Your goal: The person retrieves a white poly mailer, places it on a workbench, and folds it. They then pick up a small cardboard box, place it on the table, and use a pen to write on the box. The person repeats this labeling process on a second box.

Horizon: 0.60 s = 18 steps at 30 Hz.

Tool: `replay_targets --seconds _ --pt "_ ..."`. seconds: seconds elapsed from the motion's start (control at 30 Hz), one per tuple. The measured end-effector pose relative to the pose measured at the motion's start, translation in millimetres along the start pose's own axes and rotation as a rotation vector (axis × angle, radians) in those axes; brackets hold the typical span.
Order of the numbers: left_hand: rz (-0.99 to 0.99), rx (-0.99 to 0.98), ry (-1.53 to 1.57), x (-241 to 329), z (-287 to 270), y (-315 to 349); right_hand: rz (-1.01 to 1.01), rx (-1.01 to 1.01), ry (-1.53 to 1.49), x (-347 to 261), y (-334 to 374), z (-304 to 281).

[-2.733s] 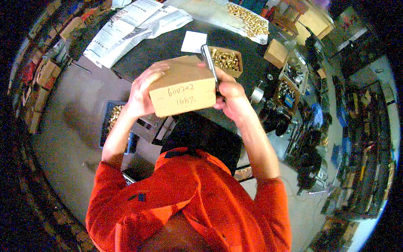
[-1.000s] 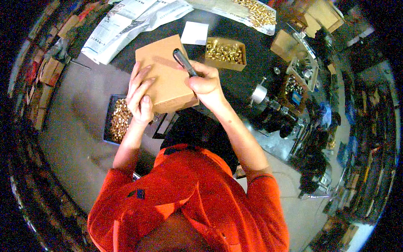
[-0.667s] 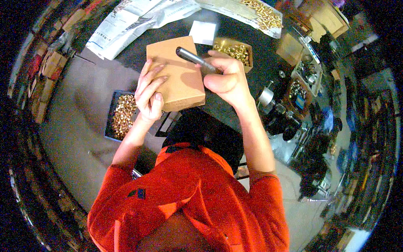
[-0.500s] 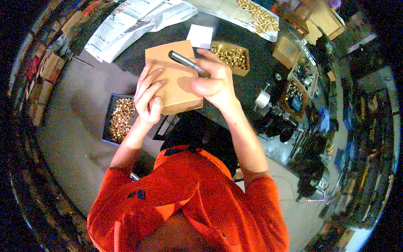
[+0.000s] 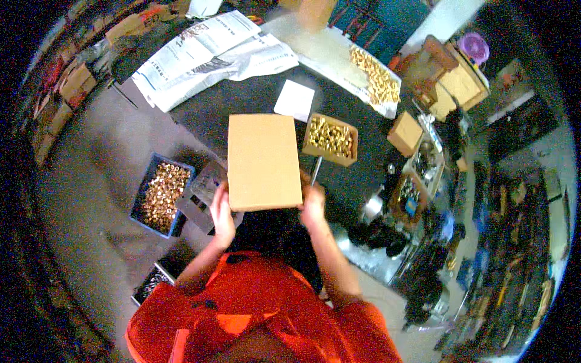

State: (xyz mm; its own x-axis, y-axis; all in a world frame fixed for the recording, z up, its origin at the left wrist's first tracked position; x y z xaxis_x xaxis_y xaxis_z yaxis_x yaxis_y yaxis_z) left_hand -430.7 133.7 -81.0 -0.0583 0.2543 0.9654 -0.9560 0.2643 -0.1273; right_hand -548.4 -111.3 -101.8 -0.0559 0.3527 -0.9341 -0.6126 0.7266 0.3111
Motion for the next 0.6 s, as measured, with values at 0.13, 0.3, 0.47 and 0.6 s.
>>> replay_targets --seconds 0.13,0.3,0.47,0.6 --pt "0.114 0.031 0.128 6.2 23.8 6.0 -0.26 0.003 -0.045 13.3 -14.5 4.3" --pt "0.433 0.197 0.113 -4.9 27.5 -3.0 -0.143 0.099 -0.112 29.1 -14.8 4.5" --pt "0.36 0.302 0.005 -29.4 36.4 3.1 -0.076 0.221 -0.109 38.1 3.7 -13.7" --pt "0.295 0.304 -0.121 -41.2 31.2 4.7 -0.049 0.297 -0.127 48.3 13.9 -17.3"
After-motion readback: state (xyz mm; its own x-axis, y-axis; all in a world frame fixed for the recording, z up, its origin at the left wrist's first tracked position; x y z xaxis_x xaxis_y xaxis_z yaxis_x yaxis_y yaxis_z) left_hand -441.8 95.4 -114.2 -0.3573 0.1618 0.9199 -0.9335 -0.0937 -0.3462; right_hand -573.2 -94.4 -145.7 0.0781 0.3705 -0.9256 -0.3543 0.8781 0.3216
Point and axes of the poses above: each hand's wrist, its own y-axis away from the middle knuckle, its own z-axis out of the palm, x = y × z, the point moved 10 cm from there along -y, towards the middle knuckle, and after that the axes turned 2 degrees about x, right-handed, at the moved point
